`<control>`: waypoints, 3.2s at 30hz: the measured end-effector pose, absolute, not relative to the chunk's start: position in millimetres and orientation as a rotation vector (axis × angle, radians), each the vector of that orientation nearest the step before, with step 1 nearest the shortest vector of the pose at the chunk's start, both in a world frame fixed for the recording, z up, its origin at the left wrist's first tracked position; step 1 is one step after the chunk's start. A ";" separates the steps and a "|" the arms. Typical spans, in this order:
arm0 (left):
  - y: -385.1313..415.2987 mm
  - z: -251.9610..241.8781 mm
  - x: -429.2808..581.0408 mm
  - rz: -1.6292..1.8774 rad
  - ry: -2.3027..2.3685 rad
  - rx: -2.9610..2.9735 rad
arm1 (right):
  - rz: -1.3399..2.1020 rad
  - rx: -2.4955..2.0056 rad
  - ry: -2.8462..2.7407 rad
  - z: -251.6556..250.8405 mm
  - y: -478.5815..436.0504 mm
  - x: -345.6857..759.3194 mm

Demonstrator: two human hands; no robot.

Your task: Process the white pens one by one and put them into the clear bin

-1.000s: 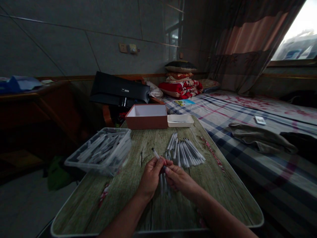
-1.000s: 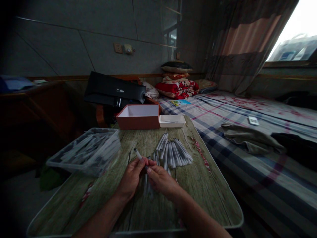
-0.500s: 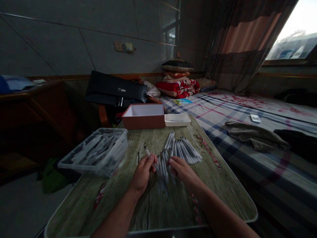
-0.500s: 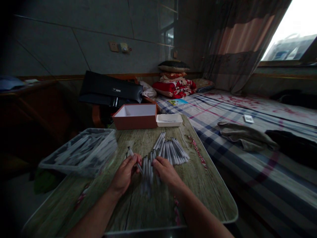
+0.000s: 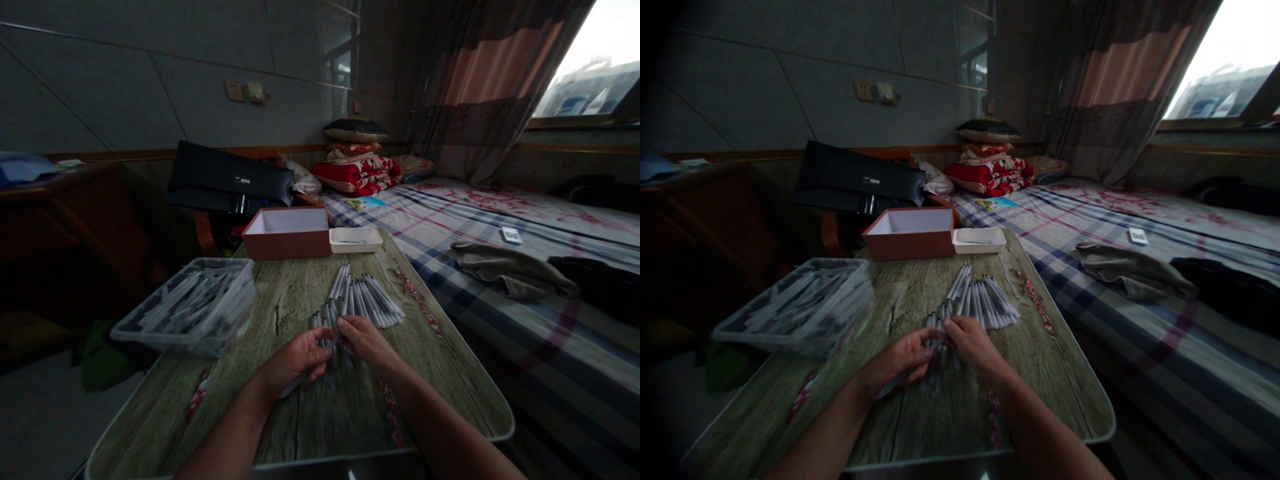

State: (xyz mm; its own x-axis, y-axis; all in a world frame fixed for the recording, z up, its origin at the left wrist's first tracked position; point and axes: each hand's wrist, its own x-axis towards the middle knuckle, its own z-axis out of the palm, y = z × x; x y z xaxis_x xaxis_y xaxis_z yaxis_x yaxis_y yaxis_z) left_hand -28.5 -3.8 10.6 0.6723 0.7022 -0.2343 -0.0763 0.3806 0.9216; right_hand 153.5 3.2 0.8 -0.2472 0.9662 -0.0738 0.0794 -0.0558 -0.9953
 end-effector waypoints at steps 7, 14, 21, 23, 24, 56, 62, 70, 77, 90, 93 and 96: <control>-2.9 12.7 -28.9 0.673 0.746 0.893 | 1.511 -1.213 -1.207 -3.4 4.8 153.5; -7.1 17.1 -22.0 0.966 0.789 1.048 | 1.590 -1.199 -0.885 2.4 3.4 152.1; -3.1 12.1 -16.7 1.177 0.909 0.866 | 1.542 -1.123 -0.995 6.4 -3.6 137.9; -2.2 12.3 -17.2 1.191 0.910 0.789 | 1.500 -1.051 -1.041 6.5 -4.9 136.5; -1.7 12.3 -17.8 1.193 0.910 0.758 | 1.491 -1.007 -1.058 6.7 -5.7 136.5; 0.1 8.0 -21.1 1.212 0.922 0.779 | 1.603 -1.025 -1.092 3.8 -7.7 139.4; 0.1 9.1 -22.0 1.227 0.923 0.772 | 1.648 -1.008 -1.077 2.0 -8.1 138.1; 1.0 7.7 -21.6 1.220 0.927 0.797 | 1.613 -1.065 -1.096 -3.3 -6.6 139.0; 2.2 6.8 -22.5 1.235 0.943 0.791 | 1.684 -0.920 -0.984 2.9 -9.8 139.1; 6.0 7.0 -25.1 1.331 0.976 0.762 | 1.763 -0.932 -0.912 5.0 -9.9 140.1; 6.8 6.9 -26.4 1.394 0.974 0.746 | 1.821 -0.918 -0.877 4.9 -10.1 141.5; 5.0 7.9 -26.4 1.394 0.958 0.808 | 1.884 -0.893 -0.886 5.2 -10.6 141.1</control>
